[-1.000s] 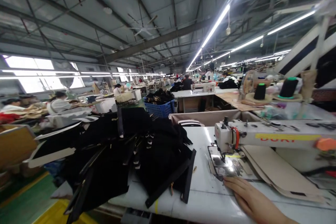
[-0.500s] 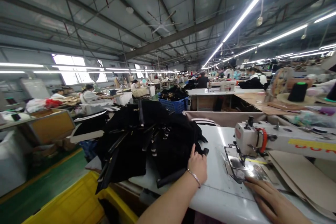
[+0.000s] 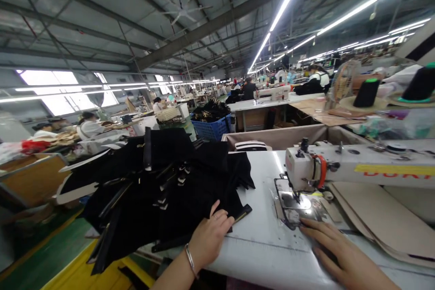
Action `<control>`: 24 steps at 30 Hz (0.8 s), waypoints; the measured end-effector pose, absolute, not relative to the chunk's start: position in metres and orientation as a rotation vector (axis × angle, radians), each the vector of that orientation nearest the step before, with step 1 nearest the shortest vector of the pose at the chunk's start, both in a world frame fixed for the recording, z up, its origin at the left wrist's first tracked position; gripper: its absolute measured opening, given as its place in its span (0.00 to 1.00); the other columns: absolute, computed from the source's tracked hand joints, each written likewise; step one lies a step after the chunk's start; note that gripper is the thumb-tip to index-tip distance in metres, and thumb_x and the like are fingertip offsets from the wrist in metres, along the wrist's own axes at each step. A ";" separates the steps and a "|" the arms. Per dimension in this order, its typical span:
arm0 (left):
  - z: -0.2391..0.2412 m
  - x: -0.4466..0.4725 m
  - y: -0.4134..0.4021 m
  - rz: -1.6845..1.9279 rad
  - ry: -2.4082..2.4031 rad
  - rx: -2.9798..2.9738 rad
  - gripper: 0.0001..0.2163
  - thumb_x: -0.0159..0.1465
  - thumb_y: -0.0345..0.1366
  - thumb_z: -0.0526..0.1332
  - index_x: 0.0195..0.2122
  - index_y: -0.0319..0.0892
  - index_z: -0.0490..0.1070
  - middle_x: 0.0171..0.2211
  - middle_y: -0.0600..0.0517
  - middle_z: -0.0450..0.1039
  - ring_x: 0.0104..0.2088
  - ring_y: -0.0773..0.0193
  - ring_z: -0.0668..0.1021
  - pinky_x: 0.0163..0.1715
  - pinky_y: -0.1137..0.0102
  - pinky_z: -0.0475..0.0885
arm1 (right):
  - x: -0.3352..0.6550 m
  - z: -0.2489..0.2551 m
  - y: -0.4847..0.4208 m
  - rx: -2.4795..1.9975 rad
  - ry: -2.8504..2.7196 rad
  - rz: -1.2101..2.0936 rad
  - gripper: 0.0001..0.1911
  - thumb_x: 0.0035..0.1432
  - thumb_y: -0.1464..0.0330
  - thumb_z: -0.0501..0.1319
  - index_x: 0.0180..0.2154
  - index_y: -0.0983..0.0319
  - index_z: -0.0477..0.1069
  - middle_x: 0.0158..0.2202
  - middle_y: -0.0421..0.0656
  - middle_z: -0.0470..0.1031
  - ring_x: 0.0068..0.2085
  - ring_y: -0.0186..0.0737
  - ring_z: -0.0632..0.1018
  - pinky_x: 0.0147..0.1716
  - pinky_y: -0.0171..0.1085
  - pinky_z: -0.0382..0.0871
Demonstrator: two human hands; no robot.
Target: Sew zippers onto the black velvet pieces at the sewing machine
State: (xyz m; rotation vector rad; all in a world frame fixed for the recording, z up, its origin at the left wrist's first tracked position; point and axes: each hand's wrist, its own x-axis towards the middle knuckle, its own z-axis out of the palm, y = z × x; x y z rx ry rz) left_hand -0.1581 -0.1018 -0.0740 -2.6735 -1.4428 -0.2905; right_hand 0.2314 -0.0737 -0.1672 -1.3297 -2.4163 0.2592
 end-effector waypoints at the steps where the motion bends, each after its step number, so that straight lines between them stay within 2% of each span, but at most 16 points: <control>1: -0.074 -0.154 -0.102 -0.312 -1.461 -2.674 0.23 0.55 0.22 0.54 0.52 0.46 0.65 0.44 0.51 0.70 0.55 0.61 0.68 0.68 0.55 0.43 | 0.231 -0.165 -0.074 -1.326 -2.411 0.273 0.24 0.64 0.56 0.50 0.60 0.50 0.61 0.65 0.40 0.56 0.63 0.47 0.60 0.63 0.50 0.52; 6: -0.059 -0.102 -0.107 -0.482 -1.558 -2.531 0.17 0.61 0.40 0.60 0.51 0.49 0.68 0.52 0.49 0.68 0.60 0.54 0.64 0.67 0.49 0.41 | 0.231 -0.158 -0.077 -1.306 -2.367 0.323 0.24 0.63 0.55 0.51 0.58 0.51 0.65 0.64 0.41 0.58 0.62 0.48 0.62 0.62 0.51 0.53; 9: -0.041 -0.081 -0.110 -0.592 -1.558 -2.335 0.18 0.64 0.38 0.57 0.56 0.50 0.65 0.61 0.48 0.59 0.66 0.53 0.55 0.67 0.48 0.42 | 0.234 -0.161 -0.079 -1.278 -2.353 0.324 0.23 0.62 0.55 0.51 0.57 0.51 0.66 0.63 0.41 0.59 0.62 0.48 0.63 0.62 0.50 0.54; 12: -0.025 -0.095 -0.109 -0.681 -1.634 -2.078 0.25 0.63 0.38 0.59 0.61 0.48 0.59 0.66 0.47 0.50 0.68 0.51 0.49 0.66 0.48 0.44 | 0.231 -0.173 -0.079 -1.243 -2.258 0.401 0.22 0.60 0.55 0.54 0.54 0.51 0.69 0.62 0.42 0.62 0.61 0.50 0.64 0.62 0.52 0.52; 15: -0.012 -0.130 -0.110 -0.703 -1.726 -1.881 0.29 0.62 0.43 0.61 0.64 0.47 0.54 0.68 0.47 0.45 0.68 0.49 0.45 0.66 0.47 0.46 | 0.206 -0.180 -0.086 -1.224 -1.950 0.763 0.24 0.56 0.54 0.58 0.53 0.54 0.70 0.60 0.44 0.65 0.61 0.51 0.64 0.62 0.51 0.52; 19: 0.011 -0.174 -0.105 -0.609 -1.760 -1.730 0.22 0.69 0.40 0.51 0.63 0.47 0.55 0.68 0.50 0.44 0.68 0.54 0.44 0.66 0.51 0.46 | 0.142 -0.155 -0.090 -1.104 -1.199 1.588 0.27 0.52 0.55 0.63 0.52 0.58 0.68 0.58 0.46 0.67 0.58 0.49 0.68 0.58 0.44 0.62; 21: 0.029 -0.191 -0.096 -0.521 -1.750 -1.682 0.20 0.70 0.38 0.49 0.63 0.48 0.56 0.69 0.52 0.43 0.69 0.55 0.43 0.66 0.52 0.43 | 0.108 -0.131 -0.075 -1.026 -0.960 1.734 0.25 0.51 0.58 0.66 0.49 0.59 0.69 0.58 0.46 0.67 0.58 0.46 0.68 0.58 0.40 0.62; 24: 0.056 -0.221 -0.075 -0.385 -1.759 -1.617 0.25 0.66 0.35 0.53 0.65 0.49 0.53 0.69 0.53 0.39 0.69 0.53 0.40 0.66 0.49 0.37 | 0.062 -0.098 -0.031 -0.973 -0.900 1.771 0.19 0.55 0.62 0.65 0.47 0.61 0.69 0.55 0.45 0.69 0.55 0.41 0.70 0.56 0.38 0.64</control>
